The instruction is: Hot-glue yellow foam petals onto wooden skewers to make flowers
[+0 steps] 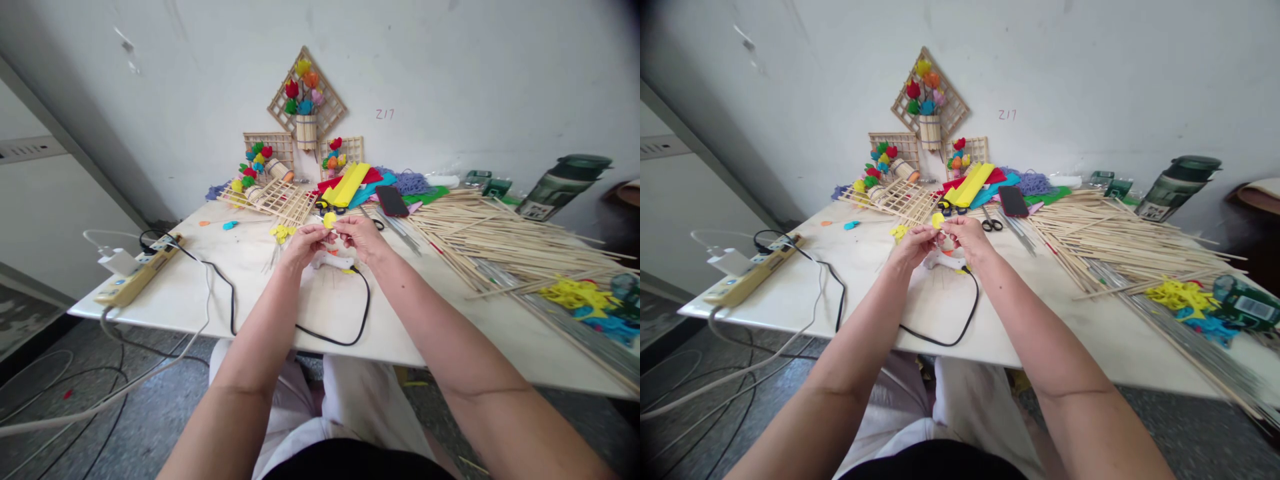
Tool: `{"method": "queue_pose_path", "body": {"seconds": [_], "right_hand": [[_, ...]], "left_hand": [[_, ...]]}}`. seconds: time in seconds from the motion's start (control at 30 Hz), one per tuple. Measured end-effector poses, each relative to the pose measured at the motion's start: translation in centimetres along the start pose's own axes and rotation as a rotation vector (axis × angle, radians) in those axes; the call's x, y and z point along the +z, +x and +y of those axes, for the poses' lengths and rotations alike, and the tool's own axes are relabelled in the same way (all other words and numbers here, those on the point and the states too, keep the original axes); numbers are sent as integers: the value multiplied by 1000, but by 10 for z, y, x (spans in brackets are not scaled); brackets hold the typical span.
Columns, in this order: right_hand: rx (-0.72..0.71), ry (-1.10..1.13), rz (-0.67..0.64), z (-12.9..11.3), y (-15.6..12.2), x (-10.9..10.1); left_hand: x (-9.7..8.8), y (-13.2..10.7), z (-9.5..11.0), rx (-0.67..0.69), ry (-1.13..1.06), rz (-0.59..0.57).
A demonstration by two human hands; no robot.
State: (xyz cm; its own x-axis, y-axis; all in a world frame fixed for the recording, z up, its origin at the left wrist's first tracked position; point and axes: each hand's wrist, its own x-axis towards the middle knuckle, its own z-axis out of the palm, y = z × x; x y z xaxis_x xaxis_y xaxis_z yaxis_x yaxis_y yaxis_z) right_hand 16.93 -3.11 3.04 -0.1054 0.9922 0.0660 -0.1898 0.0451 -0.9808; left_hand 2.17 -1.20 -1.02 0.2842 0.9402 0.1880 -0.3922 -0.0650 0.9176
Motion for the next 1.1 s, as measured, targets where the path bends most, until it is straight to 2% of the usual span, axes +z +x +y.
{"method": "queue_pose_path", "body": {"seconds": [0.33,0.67,0.87,1.1], "right_hand": [[-45,-131,9,1,2,-2],[-111,-218,102,1,3,-1],[-72,-69,7,0,3,-5],[-66,28,-106,1,1,0]], "left_hand": [[0,0,-1,1,3,-1],[1,0,1,-19,2,5],[2,-1,1,-23,-22,-18],[3,-1,1,-37,25,-53]]}}
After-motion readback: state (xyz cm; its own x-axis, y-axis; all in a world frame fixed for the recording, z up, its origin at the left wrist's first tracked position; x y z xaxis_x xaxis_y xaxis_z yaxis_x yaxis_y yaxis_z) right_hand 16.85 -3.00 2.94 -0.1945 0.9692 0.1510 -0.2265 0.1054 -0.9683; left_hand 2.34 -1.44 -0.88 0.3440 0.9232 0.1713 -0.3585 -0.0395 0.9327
